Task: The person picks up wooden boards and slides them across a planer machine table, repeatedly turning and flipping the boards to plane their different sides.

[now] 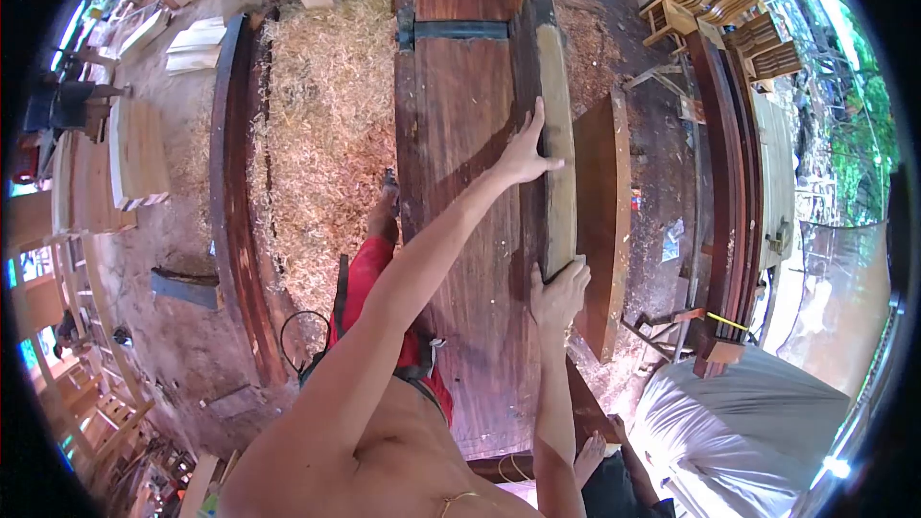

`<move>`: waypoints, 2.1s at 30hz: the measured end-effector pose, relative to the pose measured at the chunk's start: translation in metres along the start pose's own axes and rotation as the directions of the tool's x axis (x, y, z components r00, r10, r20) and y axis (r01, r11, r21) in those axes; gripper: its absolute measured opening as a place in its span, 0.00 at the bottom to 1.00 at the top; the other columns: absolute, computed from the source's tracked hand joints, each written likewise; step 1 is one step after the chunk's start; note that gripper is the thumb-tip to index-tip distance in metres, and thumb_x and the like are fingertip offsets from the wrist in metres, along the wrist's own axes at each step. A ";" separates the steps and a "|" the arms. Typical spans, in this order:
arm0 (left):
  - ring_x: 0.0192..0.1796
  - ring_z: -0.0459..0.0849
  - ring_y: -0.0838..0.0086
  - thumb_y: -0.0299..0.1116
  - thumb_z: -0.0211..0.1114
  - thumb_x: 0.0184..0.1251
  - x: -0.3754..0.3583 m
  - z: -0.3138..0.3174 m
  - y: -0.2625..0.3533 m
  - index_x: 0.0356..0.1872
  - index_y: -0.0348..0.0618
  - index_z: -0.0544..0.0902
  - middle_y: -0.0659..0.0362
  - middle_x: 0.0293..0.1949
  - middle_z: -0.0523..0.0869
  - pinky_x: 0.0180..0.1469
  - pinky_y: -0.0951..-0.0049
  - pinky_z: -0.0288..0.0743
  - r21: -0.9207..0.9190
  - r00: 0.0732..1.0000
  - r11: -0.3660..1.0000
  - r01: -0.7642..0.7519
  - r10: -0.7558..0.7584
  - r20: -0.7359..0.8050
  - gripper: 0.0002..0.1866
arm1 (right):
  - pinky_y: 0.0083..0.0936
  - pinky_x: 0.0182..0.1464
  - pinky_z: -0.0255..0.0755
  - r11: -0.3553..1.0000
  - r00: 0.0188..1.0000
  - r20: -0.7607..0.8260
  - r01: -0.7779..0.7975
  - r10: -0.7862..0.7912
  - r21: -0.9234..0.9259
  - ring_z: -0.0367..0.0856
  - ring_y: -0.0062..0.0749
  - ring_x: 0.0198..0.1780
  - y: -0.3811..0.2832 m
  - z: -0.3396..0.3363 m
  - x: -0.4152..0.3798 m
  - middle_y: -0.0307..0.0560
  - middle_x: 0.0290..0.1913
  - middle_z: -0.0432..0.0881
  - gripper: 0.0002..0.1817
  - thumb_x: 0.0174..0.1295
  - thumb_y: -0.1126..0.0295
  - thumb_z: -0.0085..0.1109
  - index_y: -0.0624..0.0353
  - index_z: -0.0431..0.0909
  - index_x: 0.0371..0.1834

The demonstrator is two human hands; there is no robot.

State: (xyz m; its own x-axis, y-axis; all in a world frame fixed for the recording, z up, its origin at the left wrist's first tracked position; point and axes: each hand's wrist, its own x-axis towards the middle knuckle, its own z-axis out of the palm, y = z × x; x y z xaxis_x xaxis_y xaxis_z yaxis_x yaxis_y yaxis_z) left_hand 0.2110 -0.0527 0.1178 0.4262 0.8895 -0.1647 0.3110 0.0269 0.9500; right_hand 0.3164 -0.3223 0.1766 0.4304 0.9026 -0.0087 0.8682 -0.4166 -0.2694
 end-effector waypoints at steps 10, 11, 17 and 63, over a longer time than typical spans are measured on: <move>0.88 0.61 0.47 0.44 0.85 0.61 0.036 -0.033 0.016 0.92 0.44 0.41 0.33 0.86 0.60 0.88 0.59 0.56 -0.098 0.995 0.995 -0.034 0.024 -0.096 0.69 | 0.52 0.57 0.80 0.994 0.995 0.021 -0.091 0.092 -0.062 0.77 0.61 0.61 -0.048 -0.002 0.059 0.62 0.52 0.76 0.34 0.59 0.54 0.82 0.66 0.69 0.49; 0.88 0.61 0.47 0.44 0.85 0.61 0.035 -0.032 0.018 0.92 0.44 0.41 0.33 0.86 0.60 0.88 0.59 0.56 -0.094 0.996 0.995 -0.036 0.027 -0.087 0.69 | 0.52 0.57 0.80 0.993 0.995 0.019 -0.100 0.102 -0.058 0.77 0.61 0.61 -0.053 0.000 0.066 0.62 0.52 0.76 0.34 0.59 0.54 0.82 0.66 0.69 0.49; 0.71 0.86 0.55 0.35 0.81 0.68 -0.026 0.001 0.004 0.90 0.37 0.50 0.37 0.72 0.83 0.76 0.61 0.75 -0.204 0.991 0.978 0.050 -0.073 -0.109 0.58 | 0.48 0.57 0.81 0.982 0.991 0.011 -0.127 0.130 -0.138 0.80 0.54 0.61 -0.079 0.009 0.111 0.57 0.53 0.78 0.32 0.58 0.54 0.82 0.63 0.70 0.51; 0.78 0.69 0.39 0.60 0.70 0.73 -0.073 -0.121 -0.170 0.78 0.29 0.67 0.36 0.74 0.74 0.75 0.36 0.68 0.039 0.538 0.769 0.638 -0.408 -0.738 0.48 | 0.57 0.75 0.73 0.964 0.999 -0.054 -0.014 0.000 -0.264 0.76 0.62 0.76 -0.236 0.117 0.494 0.70 0.73 0.76 0.58 0.60 0.32 0.74 0.75 0.67 0.74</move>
State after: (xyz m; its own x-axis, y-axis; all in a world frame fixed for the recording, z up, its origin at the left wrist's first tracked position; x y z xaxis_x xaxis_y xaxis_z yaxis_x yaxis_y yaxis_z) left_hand 0.0246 -0.0669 0.0003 -0.5247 0.8038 -0.2803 0.5444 0.5700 0.6153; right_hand 0.2953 0.2341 0.1228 0.4429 0.8955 0.0435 0.8965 -0.4431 -0.0052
